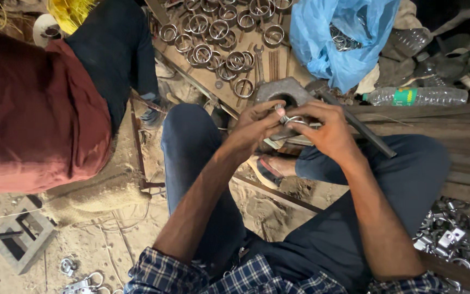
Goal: The person manipulates metal rings and a metal block, using a tool to tighten or secure components within the rings while working on a floor surface.
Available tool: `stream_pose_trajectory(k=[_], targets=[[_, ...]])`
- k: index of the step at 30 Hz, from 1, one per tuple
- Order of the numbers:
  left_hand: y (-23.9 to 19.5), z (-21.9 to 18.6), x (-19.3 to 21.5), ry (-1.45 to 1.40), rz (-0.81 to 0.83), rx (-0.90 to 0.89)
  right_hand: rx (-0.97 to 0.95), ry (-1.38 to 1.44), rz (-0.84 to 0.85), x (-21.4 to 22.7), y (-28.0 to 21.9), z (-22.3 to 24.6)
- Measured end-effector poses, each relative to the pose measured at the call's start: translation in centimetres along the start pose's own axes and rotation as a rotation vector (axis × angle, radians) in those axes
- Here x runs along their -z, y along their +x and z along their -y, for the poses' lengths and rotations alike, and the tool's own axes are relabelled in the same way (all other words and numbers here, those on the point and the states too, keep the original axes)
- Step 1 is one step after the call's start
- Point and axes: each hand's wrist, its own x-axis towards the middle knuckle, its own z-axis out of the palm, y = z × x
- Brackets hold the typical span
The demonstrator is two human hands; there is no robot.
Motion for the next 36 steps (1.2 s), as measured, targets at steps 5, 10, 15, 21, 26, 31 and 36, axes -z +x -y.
stream_pose_trajectory(k=[5, 10, 15, 21, 26, 31, 36], targets=[[0.5, 0.3, 0.5, 0.000, -0.081, -0.027, -0.154, 0.176, -0.124, -0.3, -0.5, -1.6], [0.7, 0.4, 0.7, -0.041, -0.196, -0.059, -0.562, 0.601, -0.103, -1.6, -0.7, -3.2], [0.5, 0.0, 0.2, 0.108, -0.252, -0.064, -0.296, 0.217, -0.129, -3.1, -1.0, -3.1], [-0.1, -0.5, -0.5, 0.134, -0.255, -0.038, -0.187, 0.098, -0.095, -2.8, -0.6, -2.0], [-0.1, -0.3, -0.2, 0.054, -0.227, -0.085, -0.296, 0.169, -0.241, -1.5, -0.8, -3.0], [0.2, -0.5, -0.5, 0.079, -0.239, -0.123, -0.189, -0.053, -0.478, 3.2, 3.2, -6.2], [-0.2, -0.8, -0.8, 0.108, -0.238, -0.102, -0.174, 0.004, -0.498, 5.4, 7.6, -9.0]])
